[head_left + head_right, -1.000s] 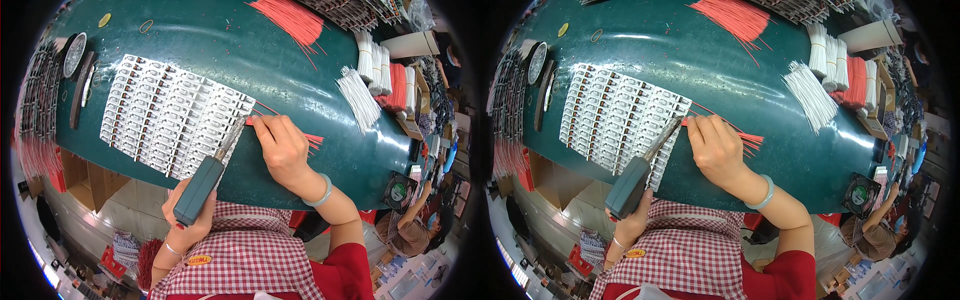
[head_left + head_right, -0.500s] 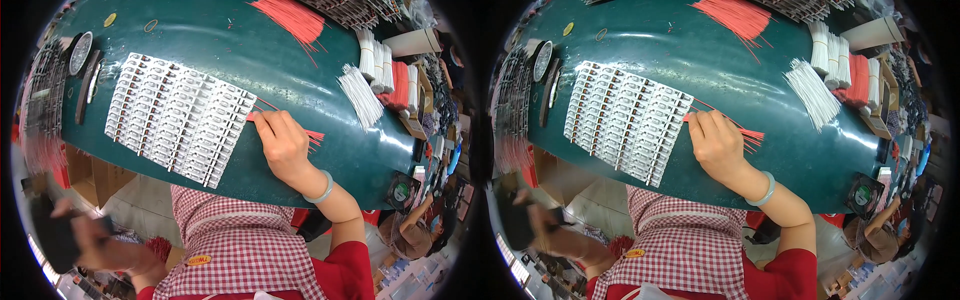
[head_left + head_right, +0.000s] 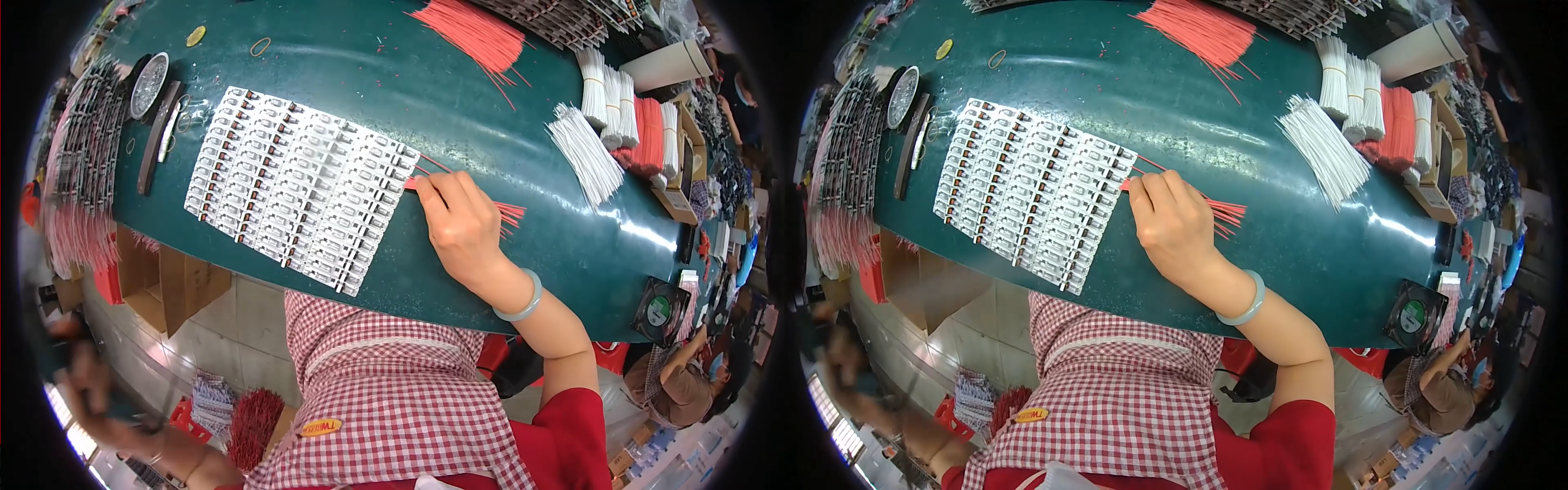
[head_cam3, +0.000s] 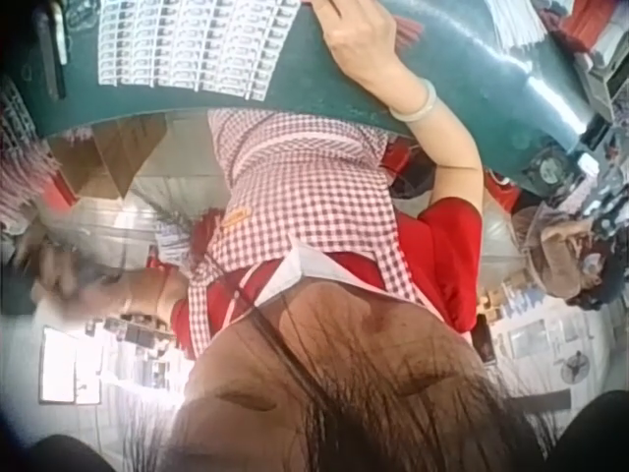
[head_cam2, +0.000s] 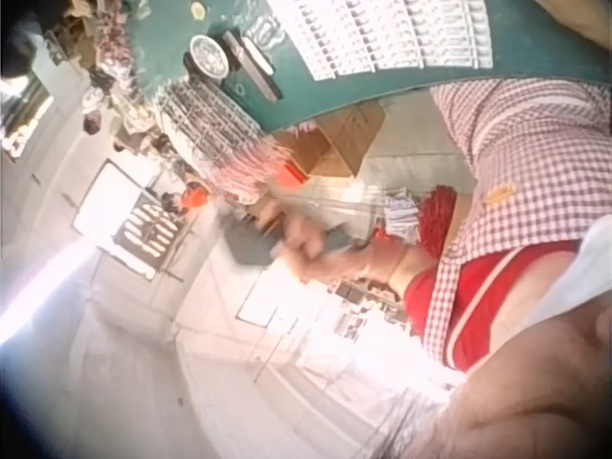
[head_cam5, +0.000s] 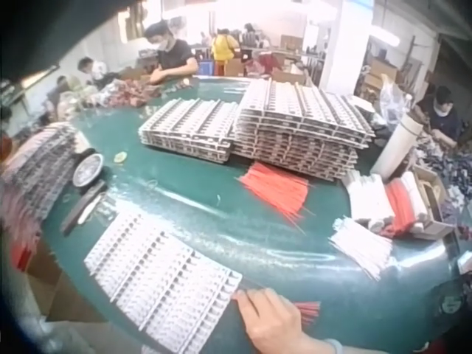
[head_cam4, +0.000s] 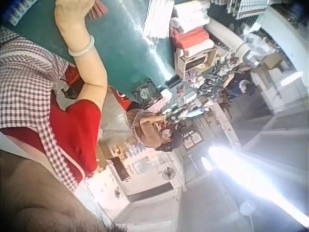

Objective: The person uses a handheld heating tool to process wires on a circuit board panel, stacks the panel, takes a new panel along with wire bundles, and attaches wires to the new panel using the tool.

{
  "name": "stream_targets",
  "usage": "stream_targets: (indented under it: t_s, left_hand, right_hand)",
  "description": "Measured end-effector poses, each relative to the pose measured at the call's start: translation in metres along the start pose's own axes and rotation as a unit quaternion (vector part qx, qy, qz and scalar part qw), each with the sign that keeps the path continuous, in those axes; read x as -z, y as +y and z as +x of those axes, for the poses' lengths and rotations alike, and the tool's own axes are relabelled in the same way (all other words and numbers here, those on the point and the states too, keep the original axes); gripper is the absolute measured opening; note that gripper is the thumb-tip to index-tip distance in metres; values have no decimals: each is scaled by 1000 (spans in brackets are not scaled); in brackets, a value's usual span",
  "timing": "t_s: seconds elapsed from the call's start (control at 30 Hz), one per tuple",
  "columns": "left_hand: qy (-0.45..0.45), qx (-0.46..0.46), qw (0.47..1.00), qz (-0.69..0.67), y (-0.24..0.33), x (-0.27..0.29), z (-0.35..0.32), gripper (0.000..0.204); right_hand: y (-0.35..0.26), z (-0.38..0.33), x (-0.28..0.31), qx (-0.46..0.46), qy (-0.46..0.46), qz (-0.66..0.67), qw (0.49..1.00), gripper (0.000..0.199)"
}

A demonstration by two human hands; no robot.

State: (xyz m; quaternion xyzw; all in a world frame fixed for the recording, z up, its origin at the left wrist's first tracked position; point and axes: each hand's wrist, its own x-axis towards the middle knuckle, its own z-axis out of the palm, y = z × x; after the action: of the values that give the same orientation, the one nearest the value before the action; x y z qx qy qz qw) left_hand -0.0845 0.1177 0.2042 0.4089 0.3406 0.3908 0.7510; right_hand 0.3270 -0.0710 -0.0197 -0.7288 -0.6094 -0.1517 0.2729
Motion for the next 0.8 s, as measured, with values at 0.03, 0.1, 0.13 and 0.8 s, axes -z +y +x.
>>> stream_targets:
  t_s: [0.03, 0.1, 0.13, 0.8]
  left_hand:
    - [133, -92, 983, 83, -55, -11, -4, 65]
    - [23, 162, 983, -78, -100, -11, -6, 70]
    - [13, 145, 984, -104, -145, -28, 2, 63]
    - [-74, -90, 879, 463, -262, -99, -7, 18]
  right_hand:
    - [-3, 2, -1, 1, 4, 13, 1000, 28]
    - [-3, 3, 3, 0, 7, 25, 1000, 28]
    - [0, -1, 5, 10, 10, 15, 1000, 28]
    - [-14, -5, 8, -9, -12, 39, 999, 30]
